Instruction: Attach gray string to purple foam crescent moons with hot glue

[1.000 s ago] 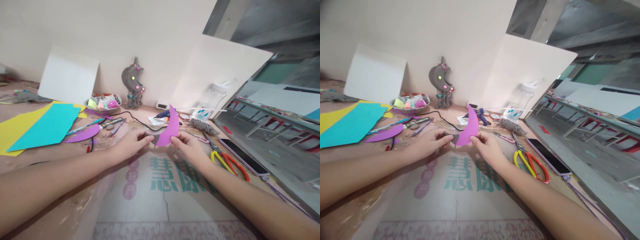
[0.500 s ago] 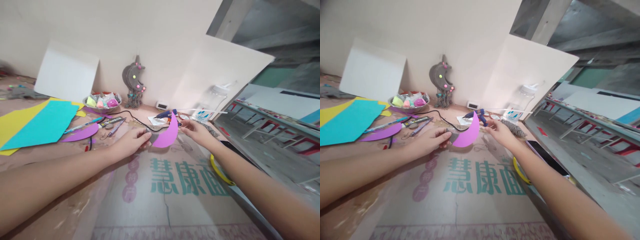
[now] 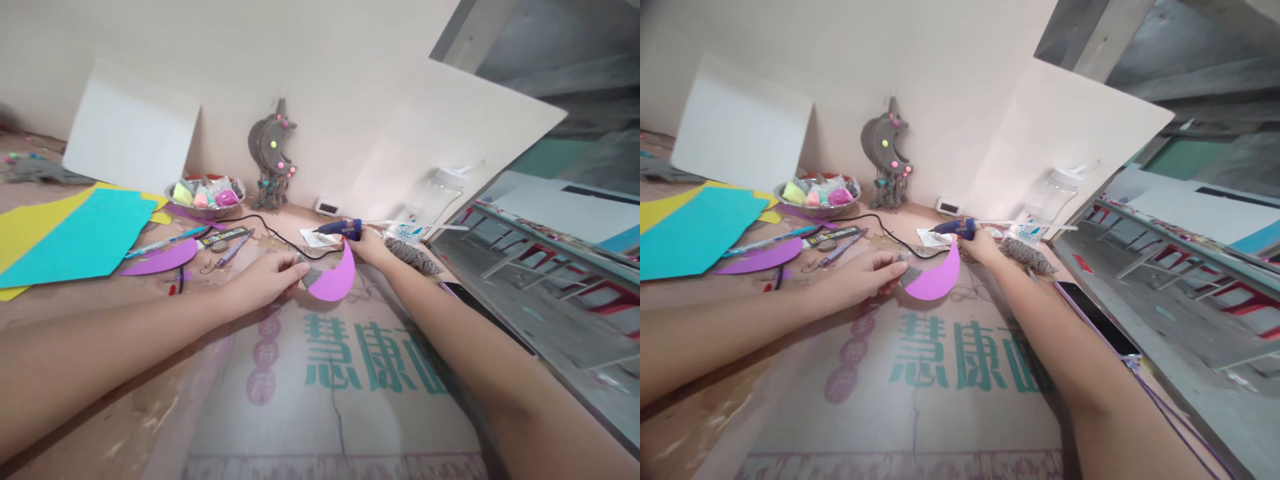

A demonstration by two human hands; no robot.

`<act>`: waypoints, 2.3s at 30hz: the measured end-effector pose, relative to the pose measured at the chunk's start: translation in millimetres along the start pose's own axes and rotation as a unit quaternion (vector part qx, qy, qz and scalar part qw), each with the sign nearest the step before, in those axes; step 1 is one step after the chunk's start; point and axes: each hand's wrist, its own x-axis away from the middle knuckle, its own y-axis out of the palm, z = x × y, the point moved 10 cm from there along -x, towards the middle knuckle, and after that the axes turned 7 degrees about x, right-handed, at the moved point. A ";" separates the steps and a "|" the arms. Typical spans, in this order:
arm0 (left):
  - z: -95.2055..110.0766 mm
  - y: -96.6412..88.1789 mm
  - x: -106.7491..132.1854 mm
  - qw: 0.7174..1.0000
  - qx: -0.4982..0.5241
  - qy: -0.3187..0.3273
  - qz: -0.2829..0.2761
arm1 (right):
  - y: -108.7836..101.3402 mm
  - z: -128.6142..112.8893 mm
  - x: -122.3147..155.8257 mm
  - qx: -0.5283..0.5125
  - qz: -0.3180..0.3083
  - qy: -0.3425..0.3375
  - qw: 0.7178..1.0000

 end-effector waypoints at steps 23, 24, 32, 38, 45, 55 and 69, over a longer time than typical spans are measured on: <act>1.3 -8.9 2.6 0.999 0.008 -0.007 0.047 | -43.2 -60.6 174.5 -0.178 -0.060 -0.149 0.971; -0.5 -9.0 1.7 0.999 0.011 -0.011 0.048 | -41.6 -61.6 177.0 -0.153 -0.050 -0.157 0.974; 2.7 -8.3 3.0 0.998 0.006 -0.030 0.048 | -32.5 -74.2 185.0 -0.095 -0.051 -0.213 0.971; 1.8 -8.5 1.9 0.999 0.011 -0.024 0.048 | -24.0 -66.7 181.9 -0.098 -0.063 -0.165 0.979; 0.5 -9.2 2.3 0.998 0.023 -0.014 0.049 | -21.4 -67.8 184.6 -0.138 -0.079 -0.133 0.978; 0.7 -6.9 2.3 0.998 0.034 -0.033 0.048 | -18.8 -62.1 182.8 -0.132 -0.086 -0.080 0.984; -1.5 -6.4 1.7 0.998 0.033 -0.034 0.046 | -15.9 -61.5 185.4 -0.144 -0.108 -0.065 0.981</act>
